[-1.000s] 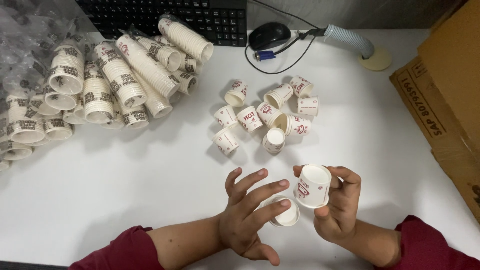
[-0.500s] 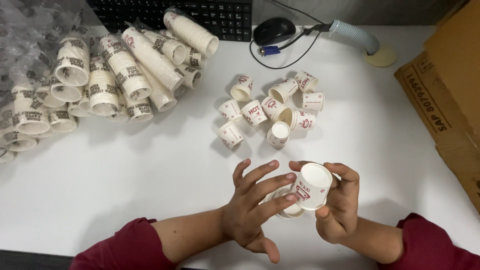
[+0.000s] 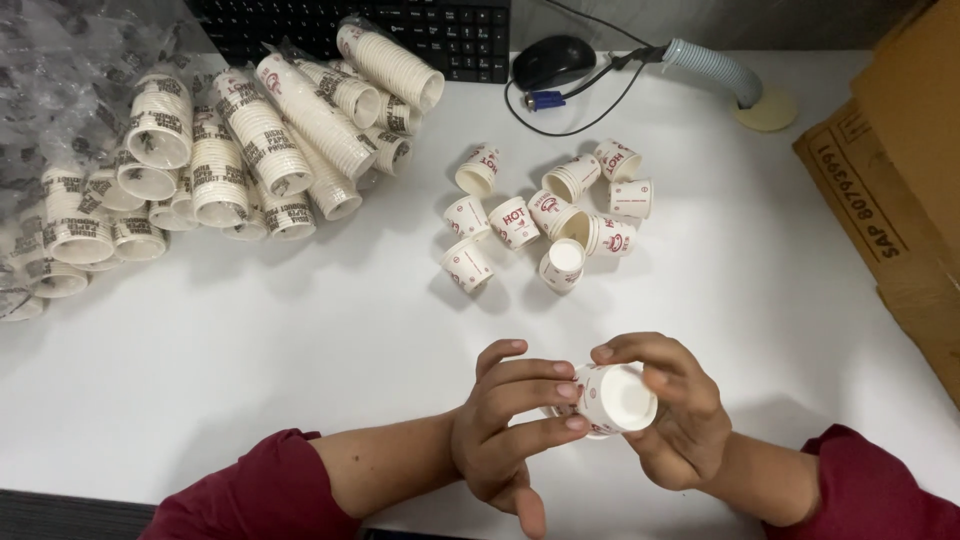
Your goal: The person stacks small paper cups into columns and slides a plastic sleeve over a stack by hand.
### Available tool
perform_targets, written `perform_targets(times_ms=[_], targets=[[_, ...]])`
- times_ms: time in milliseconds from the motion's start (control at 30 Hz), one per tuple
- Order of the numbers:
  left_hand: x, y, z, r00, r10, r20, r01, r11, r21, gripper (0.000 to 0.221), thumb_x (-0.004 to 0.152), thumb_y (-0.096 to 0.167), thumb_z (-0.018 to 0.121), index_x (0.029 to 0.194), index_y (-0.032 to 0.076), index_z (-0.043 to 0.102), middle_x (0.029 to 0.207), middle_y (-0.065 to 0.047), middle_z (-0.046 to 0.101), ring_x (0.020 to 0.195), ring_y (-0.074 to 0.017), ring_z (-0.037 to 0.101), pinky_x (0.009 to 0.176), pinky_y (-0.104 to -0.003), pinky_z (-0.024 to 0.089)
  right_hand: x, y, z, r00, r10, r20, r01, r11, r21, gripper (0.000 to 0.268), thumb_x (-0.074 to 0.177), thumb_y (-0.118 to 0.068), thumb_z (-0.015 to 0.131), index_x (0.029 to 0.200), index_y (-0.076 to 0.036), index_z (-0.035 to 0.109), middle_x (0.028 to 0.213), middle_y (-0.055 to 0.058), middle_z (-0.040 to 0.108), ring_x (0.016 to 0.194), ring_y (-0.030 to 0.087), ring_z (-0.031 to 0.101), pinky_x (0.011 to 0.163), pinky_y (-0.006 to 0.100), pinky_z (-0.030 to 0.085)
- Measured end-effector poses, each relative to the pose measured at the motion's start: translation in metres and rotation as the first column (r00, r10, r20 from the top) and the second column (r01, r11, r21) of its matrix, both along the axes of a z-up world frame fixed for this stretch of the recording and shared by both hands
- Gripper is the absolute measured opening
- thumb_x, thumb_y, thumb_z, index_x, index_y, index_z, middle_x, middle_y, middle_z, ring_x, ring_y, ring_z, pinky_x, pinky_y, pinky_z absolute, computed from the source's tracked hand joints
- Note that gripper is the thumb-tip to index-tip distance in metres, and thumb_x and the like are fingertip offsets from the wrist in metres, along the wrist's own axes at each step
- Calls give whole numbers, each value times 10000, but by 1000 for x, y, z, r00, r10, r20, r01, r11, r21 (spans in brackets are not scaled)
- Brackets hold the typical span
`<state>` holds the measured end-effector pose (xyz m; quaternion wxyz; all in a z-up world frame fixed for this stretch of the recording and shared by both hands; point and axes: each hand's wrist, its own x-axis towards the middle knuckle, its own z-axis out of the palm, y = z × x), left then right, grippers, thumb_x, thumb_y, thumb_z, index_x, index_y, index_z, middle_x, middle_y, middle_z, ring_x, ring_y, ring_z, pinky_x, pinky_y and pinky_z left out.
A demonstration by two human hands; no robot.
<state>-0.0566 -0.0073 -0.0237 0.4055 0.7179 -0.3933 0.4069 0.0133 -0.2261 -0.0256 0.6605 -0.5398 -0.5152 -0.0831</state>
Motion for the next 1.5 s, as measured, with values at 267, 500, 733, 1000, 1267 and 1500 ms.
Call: perform_targets(times_ms=[267,500,733,1000,1267,1500], targets=[[4,5,5,995,-39,-87,39,999,6,280,1101,234,581,1266,8,578,1335,-235,560,1179,-300,637,1115,-546,485,7,-10,0,989,-23,145,49,982,-183,530,1017,-68,597,1503,-126,393,1334,259,524,1233,357,645,978,447,622],[9,7,2,989,-19,-148,22,1000,18,349,1022,121,728,1302,25,545,1342,-211,543,1214,-319,588,1113,-542,505,13,-3,-5,987,0,161,28,984,-176,488,1036,-64,600,1483,-143,420,1368,237,531,1274,351,640,1019,453,631],[13,8,3,974,-6,-226,8,1000,11,419,1012,126,740,1358,38,521,1389,-215,498,1211,-326,559,1078,-520,508,16,-5,-9,998,13,54,-1,978,-208,476,1024,-39,604,1463,-112,432,1373,254,524,1290,377,623,1032,462,615],[13,8,4,972,-13,-233,19,1000,23,442,1014,112,730,1392,44,510,1405,-212,479,1213,-321,548,1060,-509,511,13,-7,-13,999,13,38,-5,978,-210,452,1046,-57,580,1472,-87,434,1389,246,512,1297,367,625,1046,455,615],[14,6,5,967,-34,-251,31,999,-18,459,1002,69,725,1402,46,500,1424,-188,449,1150,-304,567,973,-443,519,11,-6,-12,1000,-4,9,6,977,-215,453,1043,-94,593,1470,-62,446,1381,261,532,1296,368,625,1060,453,604],[14,6,8,957,-77,-280,65,996,-53,461,992,18,712,1399,39,497,1426,-183,441,1121,-281,590,956,-417,538,12,-4,-11,999,-28,22,32,974,-224,457,1033,-95,597,1462,-44,450,1371,264,553,1296,356,629,1067,448,588]])
